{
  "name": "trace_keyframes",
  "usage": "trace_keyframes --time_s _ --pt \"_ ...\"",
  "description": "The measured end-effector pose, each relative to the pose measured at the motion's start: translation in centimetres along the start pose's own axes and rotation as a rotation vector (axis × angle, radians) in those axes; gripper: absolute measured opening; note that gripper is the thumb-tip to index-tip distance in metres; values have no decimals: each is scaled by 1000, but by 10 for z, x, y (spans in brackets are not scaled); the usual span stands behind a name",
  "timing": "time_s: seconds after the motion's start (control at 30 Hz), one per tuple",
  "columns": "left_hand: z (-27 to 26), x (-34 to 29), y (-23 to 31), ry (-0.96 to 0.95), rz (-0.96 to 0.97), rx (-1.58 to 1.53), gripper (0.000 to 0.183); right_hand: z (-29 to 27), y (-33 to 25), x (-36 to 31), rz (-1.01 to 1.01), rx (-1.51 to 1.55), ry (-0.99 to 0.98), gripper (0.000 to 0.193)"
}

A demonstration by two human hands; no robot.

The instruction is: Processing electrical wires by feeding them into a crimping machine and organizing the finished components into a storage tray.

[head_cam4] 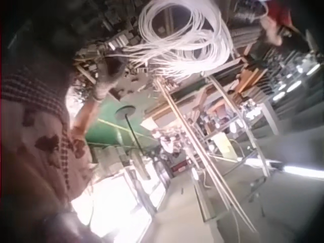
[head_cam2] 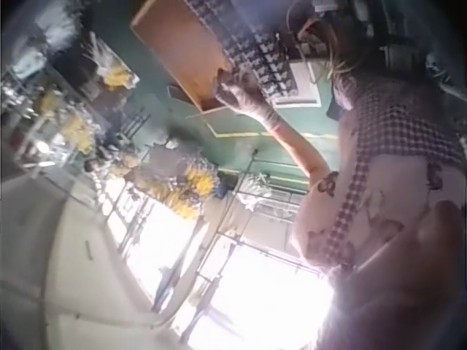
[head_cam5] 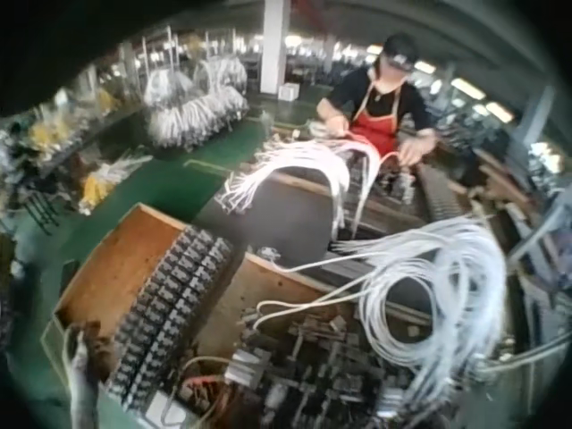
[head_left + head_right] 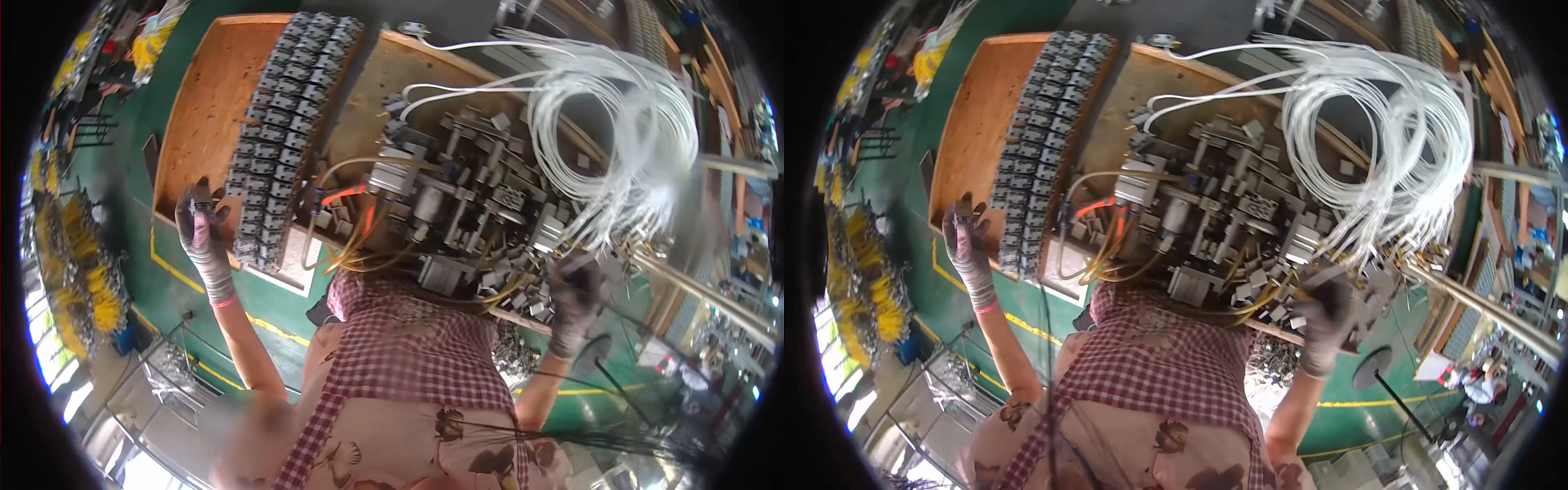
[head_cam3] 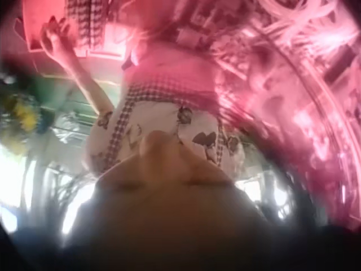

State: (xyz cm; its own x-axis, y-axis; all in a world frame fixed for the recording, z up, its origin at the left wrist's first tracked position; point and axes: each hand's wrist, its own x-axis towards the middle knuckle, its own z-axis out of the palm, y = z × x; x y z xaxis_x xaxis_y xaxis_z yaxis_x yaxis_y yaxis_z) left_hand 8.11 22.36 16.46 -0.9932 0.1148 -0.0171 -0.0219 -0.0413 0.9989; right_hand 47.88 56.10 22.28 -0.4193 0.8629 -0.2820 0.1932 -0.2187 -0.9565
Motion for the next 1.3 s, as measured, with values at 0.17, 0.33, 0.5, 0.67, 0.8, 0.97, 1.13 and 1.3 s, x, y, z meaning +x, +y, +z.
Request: trace_keyframes --time_s 0.17,0.33,0.5,0.67,0.8,0.97,1.13,1.3 --pt "133 -69 7 -919 -161 -13 72 100 -21 -2 -462 -490 -439 43" --pt "212 -113 -5 -1378 -61 1 84 84 5 7 -465 -287 -333 45" --pt "228 -120 14 -1490 373 351 86 70 5 8 -423 -313 -336 45" --pt "212 -131 10 -1469 287 351 75 64 7 14 -338 -334 -476 56" --pt "206 -145 -17 -1136 -499 -4 59 70 -6 17 -318 -307 -605 69" --pt "229 -145 -26 -1069 -217 178 55 78 10 45 -570 -760 -464 79" --pt "227 -121 -11 -1015 450 373 49 88 11 62 -699 -1218 -357 70" --pt "233 -102 -35 -1405 975 911 42 105 17 76 -594 -1371 -377 60"
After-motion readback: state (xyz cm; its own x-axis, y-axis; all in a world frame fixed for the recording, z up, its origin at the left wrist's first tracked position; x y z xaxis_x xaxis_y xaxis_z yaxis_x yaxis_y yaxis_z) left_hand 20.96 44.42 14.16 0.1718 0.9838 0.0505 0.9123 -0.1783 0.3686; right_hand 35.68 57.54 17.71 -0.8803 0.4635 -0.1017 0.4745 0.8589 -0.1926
